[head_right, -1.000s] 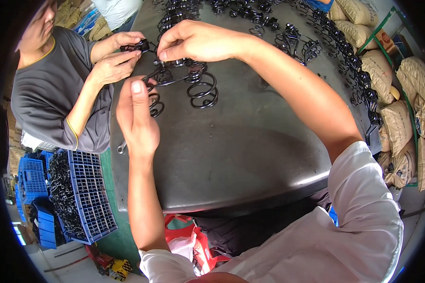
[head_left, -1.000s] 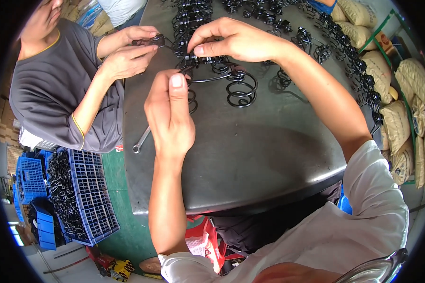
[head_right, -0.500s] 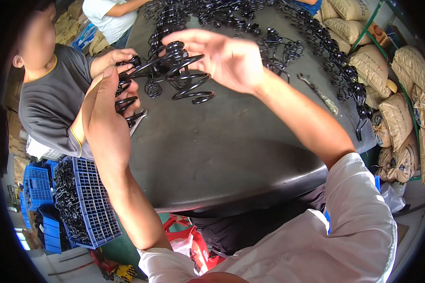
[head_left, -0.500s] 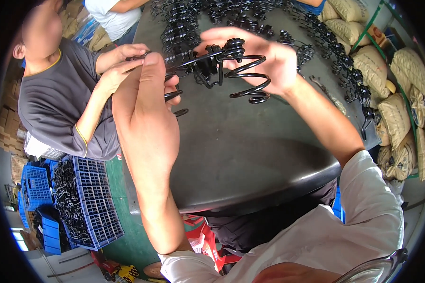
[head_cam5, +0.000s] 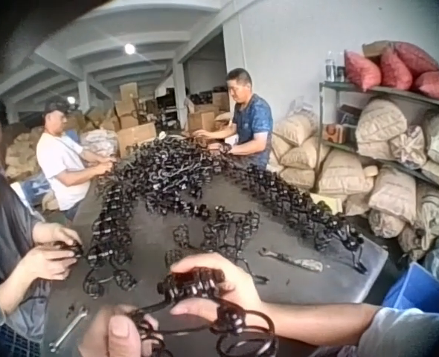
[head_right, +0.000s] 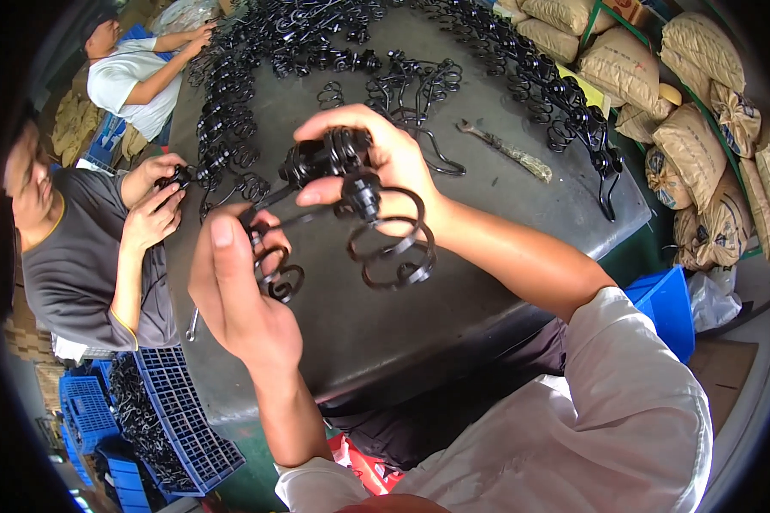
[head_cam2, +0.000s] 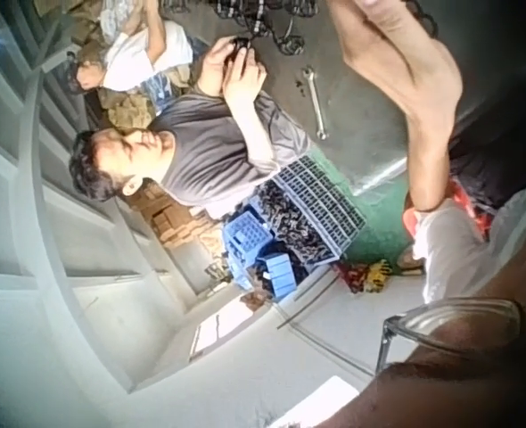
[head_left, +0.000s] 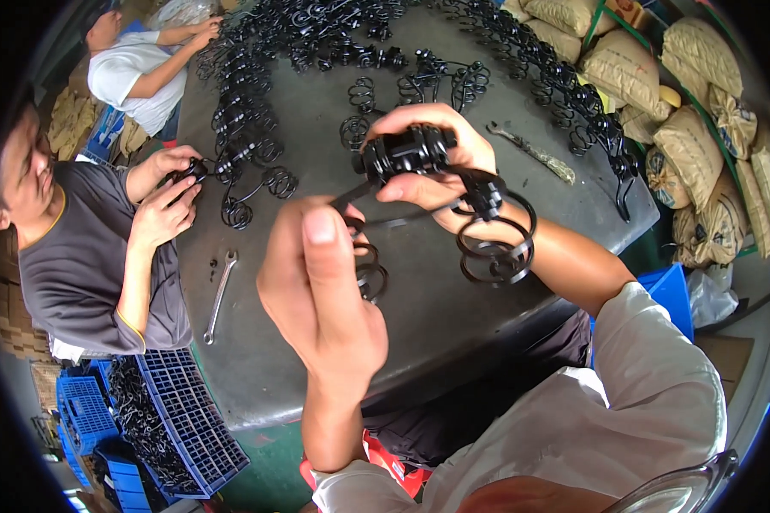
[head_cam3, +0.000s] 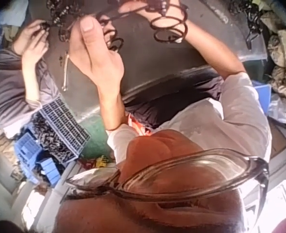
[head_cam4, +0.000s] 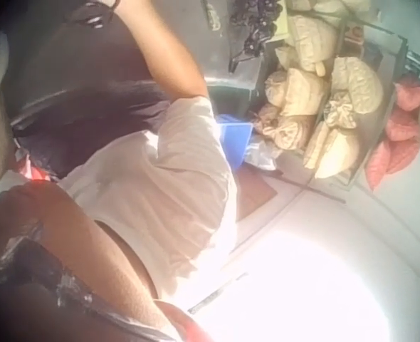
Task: Assembling and tightening black metal wire components using a wrench at a manufacturing workbench.
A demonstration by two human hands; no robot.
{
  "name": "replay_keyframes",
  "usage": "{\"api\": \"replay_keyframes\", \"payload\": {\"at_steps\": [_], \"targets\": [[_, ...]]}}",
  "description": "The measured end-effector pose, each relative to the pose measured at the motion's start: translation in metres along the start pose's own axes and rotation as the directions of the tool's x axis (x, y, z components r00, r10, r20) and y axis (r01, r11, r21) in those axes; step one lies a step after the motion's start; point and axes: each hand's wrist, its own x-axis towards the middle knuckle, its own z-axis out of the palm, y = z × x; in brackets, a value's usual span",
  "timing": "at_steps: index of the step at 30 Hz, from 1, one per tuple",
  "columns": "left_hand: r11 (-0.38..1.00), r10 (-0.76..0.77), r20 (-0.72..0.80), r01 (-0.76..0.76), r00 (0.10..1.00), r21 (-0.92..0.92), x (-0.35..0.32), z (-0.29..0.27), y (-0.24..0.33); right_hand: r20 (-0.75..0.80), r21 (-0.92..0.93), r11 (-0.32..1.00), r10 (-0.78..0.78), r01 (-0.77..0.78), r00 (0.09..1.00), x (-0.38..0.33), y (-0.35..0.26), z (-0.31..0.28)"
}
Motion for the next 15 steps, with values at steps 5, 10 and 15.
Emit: {"api": "replay_keyframes", "payload": {"at_steps": [5,10,15], "targets": [[0.995,0.101,0.047,-0.102,0.994,0.008,-0.011,0.011,-0.013,0.037,-0.203,0.972,-0.112,0.117,0.993,-0.007,-0.007,-0.021],[0.998,0.064,0.045,-0.064,0.997,-0.002,-0.011,0.014,-0.026,0.114,-0.147,0.985,-0.070,0.087,0.991,0.004,0.000,-0.033],[0.985,0.163,-0.077,-0.158,0.984,0.067,-0.019,0.015,-0.047,0.195,-0.172,0.978,-0.086,0.120,0.977,0.015,-0.004,-0.037]]}}
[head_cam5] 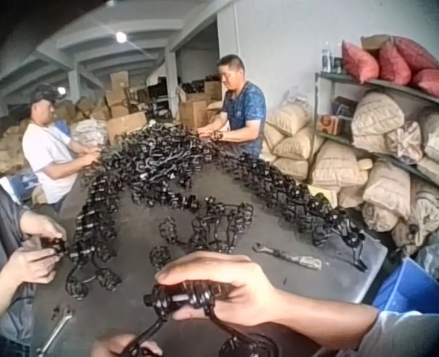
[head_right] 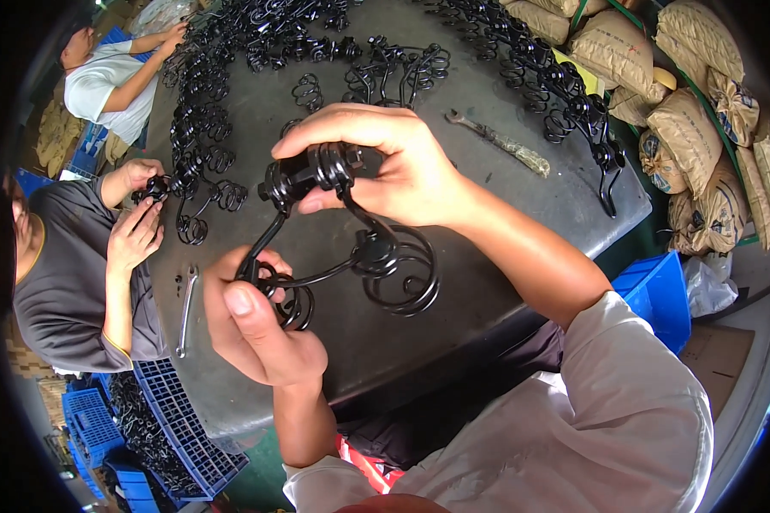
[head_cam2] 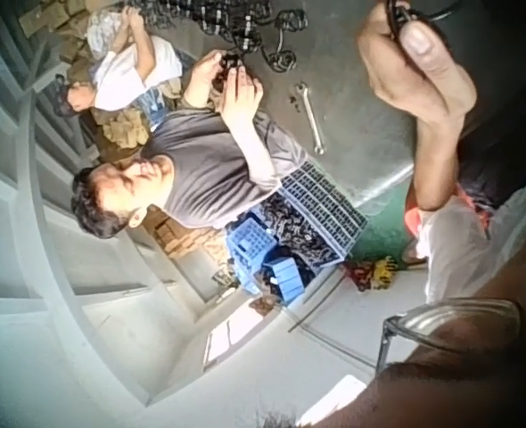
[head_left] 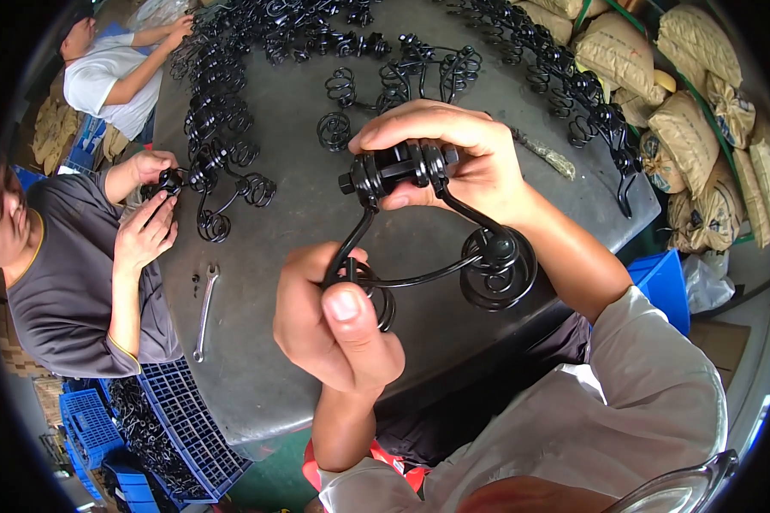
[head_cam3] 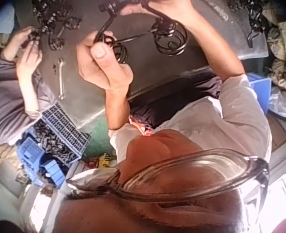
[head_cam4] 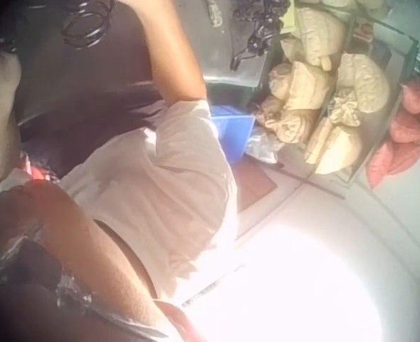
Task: Assembling and tightening black metal wire components using a wrench at a manufacturing workbench.
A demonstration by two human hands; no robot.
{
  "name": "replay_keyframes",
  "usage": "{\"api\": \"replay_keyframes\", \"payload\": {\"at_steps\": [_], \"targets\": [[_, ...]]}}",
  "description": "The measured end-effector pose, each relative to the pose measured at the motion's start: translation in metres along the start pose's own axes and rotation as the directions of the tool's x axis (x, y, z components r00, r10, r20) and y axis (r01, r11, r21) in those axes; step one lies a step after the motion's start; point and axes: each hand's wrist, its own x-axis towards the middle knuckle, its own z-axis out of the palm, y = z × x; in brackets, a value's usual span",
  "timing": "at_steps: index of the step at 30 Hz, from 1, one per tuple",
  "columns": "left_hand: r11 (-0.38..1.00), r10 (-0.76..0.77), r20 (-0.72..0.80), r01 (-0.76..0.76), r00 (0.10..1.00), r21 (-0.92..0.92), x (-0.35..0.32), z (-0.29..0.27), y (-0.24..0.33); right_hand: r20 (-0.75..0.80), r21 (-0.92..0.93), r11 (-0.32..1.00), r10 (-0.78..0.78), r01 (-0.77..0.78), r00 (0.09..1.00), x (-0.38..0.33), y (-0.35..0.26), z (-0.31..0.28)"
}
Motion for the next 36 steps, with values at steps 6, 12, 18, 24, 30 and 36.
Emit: {"api": "replay_keyframes", "payload": {"at_steps": [6,12,18,24,30,36], "targets": [[0.984,0.169,0.006,-0.169,0.986,0.058,-0.001,0.001,-0.005,0.022,0.070,0.994,0.083,-0.084,0.996,-0.002,0.003,0.005],[0.983,0.176,0.013,-0.177,0.984,0.052,-0.002,0.000,-0.005,0.084,0.171,0.979,0.101,-0.114,0.991,-0.001,0.001,0.002],[0.996,0.071,-0.064,-0.068,0.995,0.050,-0.001,-0.001,-0.008,0.090,0.089,0.988,0.121,-0.129,0.989,0.003,-0.006,-0.003],[0.994,0.091,-0.105,-0.084,0.990,0.074,0.001,0.001,-0.013,0.067,0.005,0.998,0.069,-0.070,0.995,-0.001,-0.002,-0.029],[0.984,0.091,-0.062,-0.081,0.994,0.157,-0.003,0.001,-0.013,0.088,-0.303,0.952,0.078,-0.048,0.993,-0.001,-0.017,-0.016],[0.970,0.199,-0.053,-0.190,0.978,0.152,-0.004,0.001,-0.016,0.115,-0.376,0.923,-0.040,0.080,0.993,-0.003,-0.008,-0.015]]}}
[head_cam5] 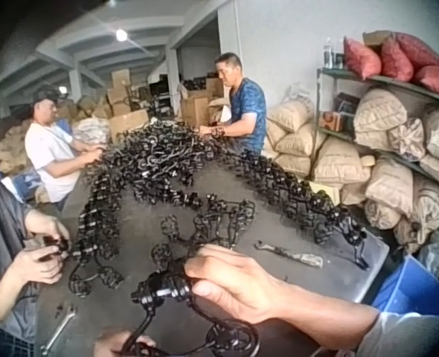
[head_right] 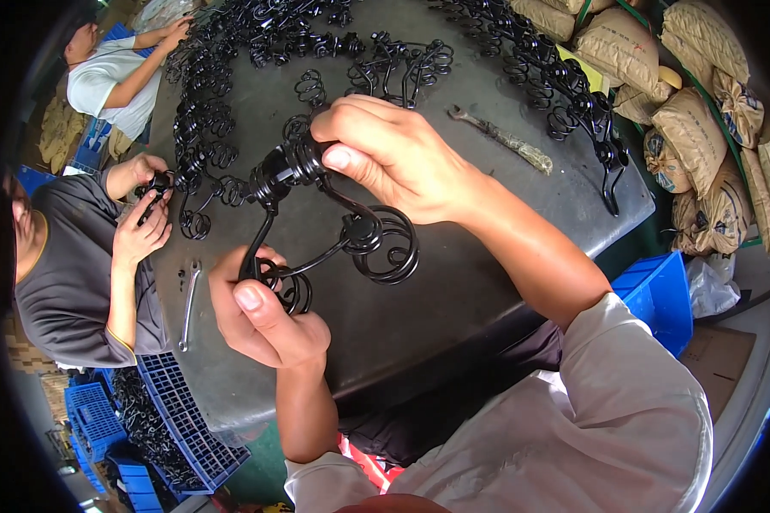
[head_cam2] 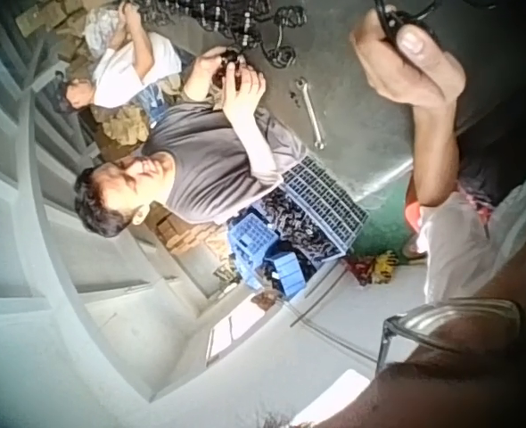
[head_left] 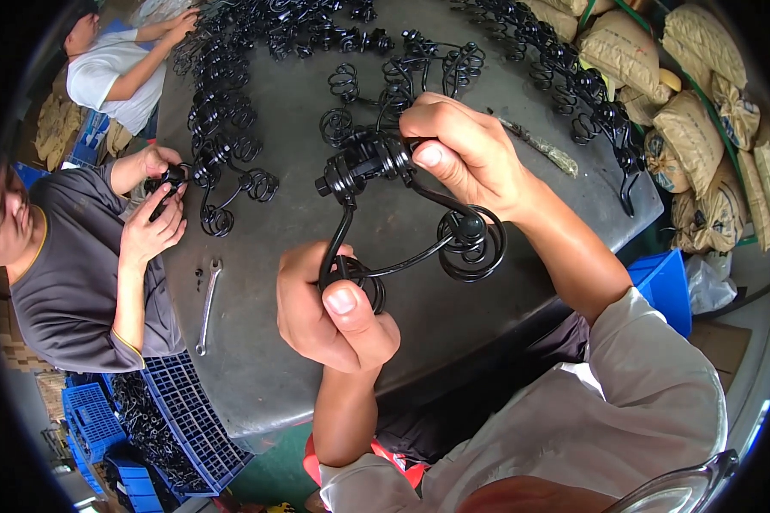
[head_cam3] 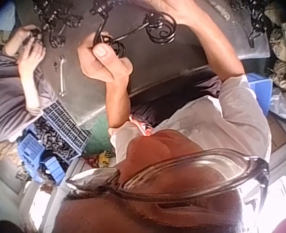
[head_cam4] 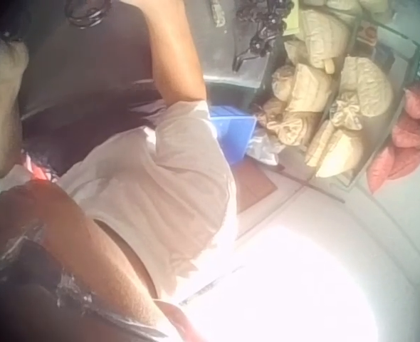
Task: Assembling and tightening black metal wire components using a wrench at a manufacturing workbench.
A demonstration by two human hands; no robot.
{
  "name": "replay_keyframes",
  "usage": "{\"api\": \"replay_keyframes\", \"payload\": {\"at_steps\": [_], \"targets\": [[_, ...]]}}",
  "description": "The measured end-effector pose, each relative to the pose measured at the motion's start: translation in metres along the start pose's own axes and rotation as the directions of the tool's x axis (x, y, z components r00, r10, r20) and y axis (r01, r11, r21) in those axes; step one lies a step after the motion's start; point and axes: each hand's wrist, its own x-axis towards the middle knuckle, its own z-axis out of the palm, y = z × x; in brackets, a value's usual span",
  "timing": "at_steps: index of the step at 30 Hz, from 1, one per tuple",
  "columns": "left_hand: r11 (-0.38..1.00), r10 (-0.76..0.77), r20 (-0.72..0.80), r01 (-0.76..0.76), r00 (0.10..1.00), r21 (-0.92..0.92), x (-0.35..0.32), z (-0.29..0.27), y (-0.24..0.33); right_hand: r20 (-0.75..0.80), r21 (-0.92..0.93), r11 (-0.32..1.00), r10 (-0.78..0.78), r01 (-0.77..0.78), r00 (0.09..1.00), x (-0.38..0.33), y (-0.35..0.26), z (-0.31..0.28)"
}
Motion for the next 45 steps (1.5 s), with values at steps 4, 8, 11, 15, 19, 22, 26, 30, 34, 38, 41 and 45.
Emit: {"api": "replay_keyframes", "payload": {"at_steps": [4,8,11,15,19,22,26,30,34,38,41,45], "targets": [[0.996,0.093,-0.005,-0.093,0.996,-0.015,0.000,0.003,-0.003,-0.028,-0.048,0.999,-0.005,0.004,1.000,-0.001,0.000,0.002],[0.989,0.143,0.022,-0.144,0.989,0.046,0.000,-0.002,-0.005,-0.056,-0.006,1.000,0.030,-0.031,0.998,-0.003,0.002,0.011],[0.971,0.221,0.033,-0.223,0.975,0.087,0.003,-0.003,-0.008,-0.084,0.095,0.990,0.110,-0.102,0.990,-0.004,0.000,0.010],[0.929,0.339,0.039,-0.341,0.940,0.145,0.001,-0.001,-0.015,0.003,0.458,0.858,0.258,-0.230,0.966,0.000,0.002,-0.003],[0.845,0.496,0.083,-0.502,0.864,0.186,-0.003,0.001,-0.019,0.166,0.649,0.672,0.331,-0.356,0.929,-0.001,0.001,-0.002],[0.744,0.584,0.151,-0.601,0.797,0.292,0.002,-0.004,-0.021,0.247,0.762,0.503,0.356,-0.408,0.901,0.002,-0.009,-0.004],[0.671,0.602,0.240,-0.645,0.762,0.365,0.009,0.004,-0.018,0.171,0.884,0.348,0.384,-0.314,0.907,0.002,-0.012,-0.004],[0.861,0.405,0.175,-0.439,0.897,0.257,0.010,0.008,-0.023,0.169,0.910,0.321,0.291,-0.262,0.942,-0.001,-0.011,-0.005],[0.948,0.299,0.089,-0.306,0.950,0.089,0.009,0.011,-0.021,0.146,0.868,0.434,0.237,-0.239,0.960,-0.006,-0.020,0.007],[0.944,0.324,0.081,-0.328,0.943,0.040,0.007,0.004,-0.023,0.128,0.834,0.517,0.155,-0.191,0.980,-0.005,-0.027,0.013],[0.948,0.318,0.071,-0.316,0.946,-0.037,0.008,0.005,-0.019,0.141,0.780,0.595,0.131,-0.191,0.981,-0.006,-0.025,0.009],[0.940,0.342,0.057,-0.342,0.938,-0.009,0.005,0.006,-0.020,0.083,0.749,0.653,0.078,-0.114,0.993,-0.007,-0.020,0.009]]}}
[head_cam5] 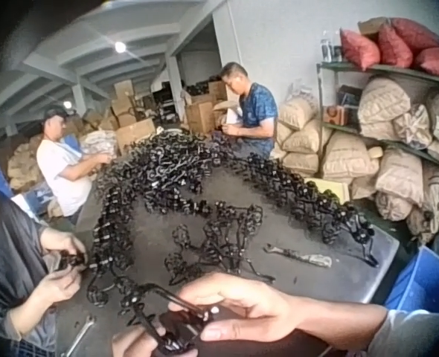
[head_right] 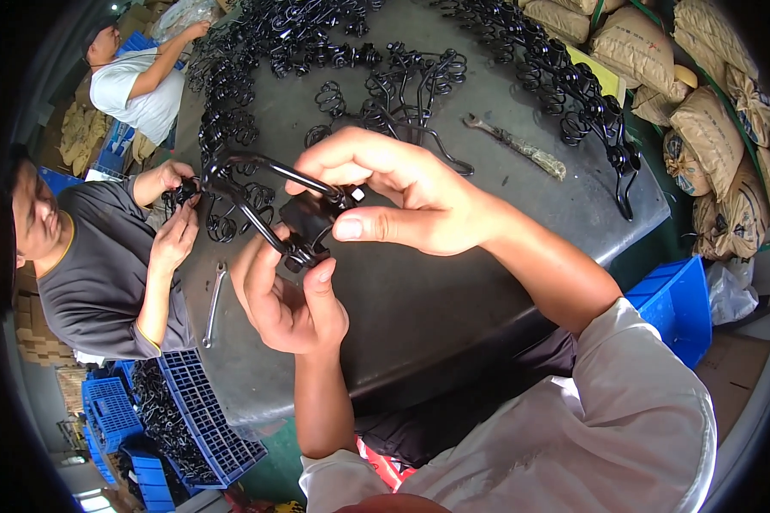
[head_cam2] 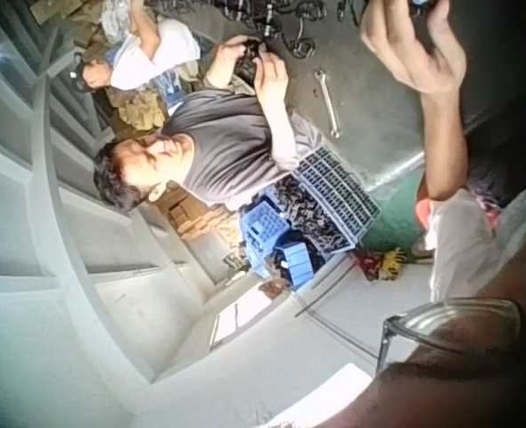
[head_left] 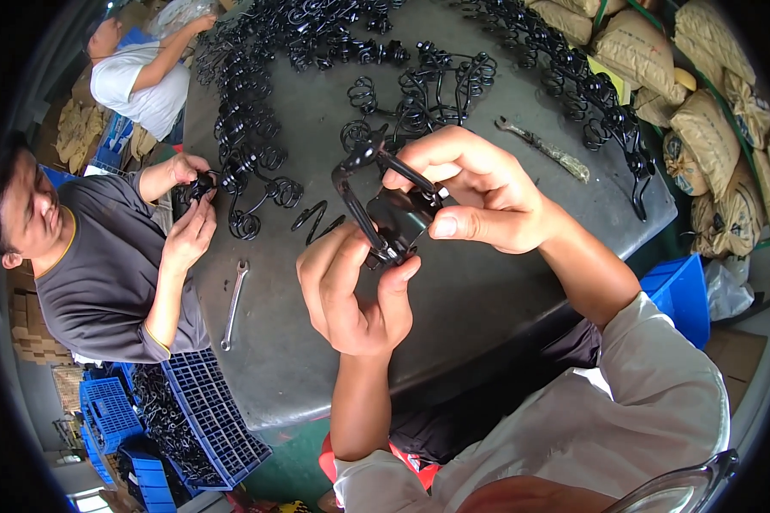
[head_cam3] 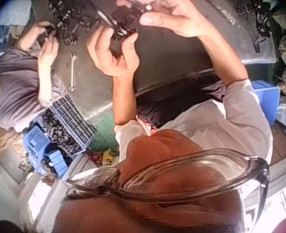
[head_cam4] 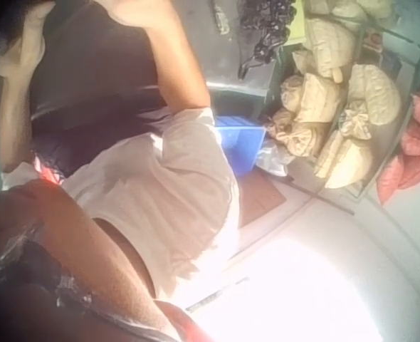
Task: Assembling and tightening black metal wire components using a wrench at a manufacturing workbench.
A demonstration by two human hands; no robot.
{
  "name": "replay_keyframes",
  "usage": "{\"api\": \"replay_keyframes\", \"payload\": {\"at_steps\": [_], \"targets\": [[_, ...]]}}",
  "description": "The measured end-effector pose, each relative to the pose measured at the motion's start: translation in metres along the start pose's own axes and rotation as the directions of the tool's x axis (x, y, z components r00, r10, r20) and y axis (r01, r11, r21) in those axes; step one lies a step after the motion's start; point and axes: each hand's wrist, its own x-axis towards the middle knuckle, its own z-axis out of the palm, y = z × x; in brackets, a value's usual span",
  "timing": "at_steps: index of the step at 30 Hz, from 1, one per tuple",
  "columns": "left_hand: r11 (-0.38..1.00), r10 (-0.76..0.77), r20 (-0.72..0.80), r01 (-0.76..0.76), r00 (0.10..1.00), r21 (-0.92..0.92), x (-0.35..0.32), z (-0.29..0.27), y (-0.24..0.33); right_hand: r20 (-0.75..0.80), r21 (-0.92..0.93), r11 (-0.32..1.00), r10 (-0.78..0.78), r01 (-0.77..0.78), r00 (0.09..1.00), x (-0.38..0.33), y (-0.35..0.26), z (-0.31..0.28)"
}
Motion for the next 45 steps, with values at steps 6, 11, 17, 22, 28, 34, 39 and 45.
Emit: {"api": "replay_keyframes", "payload": {"at_steps": [6,11,17,22,28,34,39,45], "targets": [[0.997,0.027,0.025,-0.029,0.999,0.078,0.005,-0.002,-0.006,-0.038,0.060,0.992,0.115,-0.112,0.993,0.000,-0.001,0.004],[0.989,-0.071,0.094,0.058,0.993,0.138,0.004,0.002,-0.007,-0.066,0.028,0.994,0.106,-0.104,0.992,-0.001,0.001,0.002],[0.993,-0.121,0.068,0.121,0.990,0.013,-0.008,0.000,-0.012,-0.004,-0.193,0.978,-0.084,0.082,0.996,0.002,0.005,-0.002],[0.930,-0.297,0.105,0.312,0.949,-0.194,-0.015,0.001,-0.009,0.036,-0.368,0.904,-0.222,0.220,0.974,0.009,-0.005,0.000],[0.924,-0.307,0.105,0.323,0.946,-0.204,-0.015,0.003,-0.007,0.054,-0.460,0.840,-0.298,0.288,0.953,0.009,-0.012,0.003],[0.894,-0.285,0.068,0.291,0.956,-0.341,-0.019,0.013,-0.013,-0.487,-0.578,0.816,-0.342,-0.002,0.804,0.007,-0.050,-0.043],[0.904,-0.261,0.038,0.258,0.965,-0.342,-0.020,0.012,-0.015,-0.661,-0.745,-0.251,0.404,-0.618,0.633,-0.027,-0.045,-0.119],[0.864,-0.320,0.011,0.297,0.947,-0.407,-0.014,0.008,-0.011,-0.729,-0.671,-0.458,0.551,-0.583,0.406,-0.034,-0.012,-0.135]]}}
